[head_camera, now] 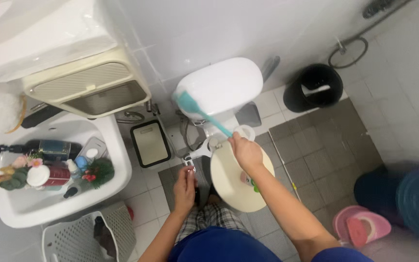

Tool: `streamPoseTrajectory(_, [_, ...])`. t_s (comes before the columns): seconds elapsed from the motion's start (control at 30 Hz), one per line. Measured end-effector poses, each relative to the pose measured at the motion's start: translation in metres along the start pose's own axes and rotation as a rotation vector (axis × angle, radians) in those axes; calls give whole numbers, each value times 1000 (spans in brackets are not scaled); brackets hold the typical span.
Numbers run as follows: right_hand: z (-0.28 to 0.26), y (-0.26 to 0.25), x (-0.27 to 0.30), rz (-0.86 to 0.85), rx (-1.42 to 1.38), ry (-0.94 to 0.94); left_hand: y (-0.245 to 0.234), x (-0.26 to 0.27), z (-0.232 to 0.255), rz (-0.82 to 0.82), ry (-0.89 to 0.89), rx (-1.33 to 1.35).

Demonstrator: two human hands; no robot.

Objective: The person cleans a bathroom sink and toilet. They spray the sink with a cleaning solution, scrub it with a brush, rinse it, and then clean the toilet tank and seat with the same brush. They also move decorative items and toiletries to access surfaces.

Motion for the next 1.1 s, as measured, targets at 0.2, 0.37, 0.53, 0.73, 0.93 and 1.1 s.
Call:
streamPoseTrajectory(0.2, [128, -29, 18, 72, -46, 424, -5, -6, 20, -25, 151, 166])
streamPoseTrajectory(0.37, [58, 6, 4, 52, -214, 418, 10, 5, 5, -87, 148, 123])
streamPoseTrajectory(0.53, [-30, 30, 56, -36, -142, 239, 12, -12, -39, -240, 46, 450])
streamPoseTrajectory(0.73, [92, -44, 65, 155, -109, 619, 0, -48, -77, -181, 113, 301])
streamPoseTrajectory(0.93, [-29, 50, 41, -137, -192, 379, 28, -63, -94, -239, -86, 68])
streamPoseTrajectory(1.1, [9, -6, 84, 249, -71, 339, -8, -54, -60, -112, -32, -12])
Point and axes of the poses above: each hand's wrist, its own x-axis away from the middle knuckle, its own y-axis out of the palm, z = x × y, the point moved 10 cm from there along -x, towards the middle knuckle, and after that the axes turned 10 degrees about -y, right-handed, at the moved point
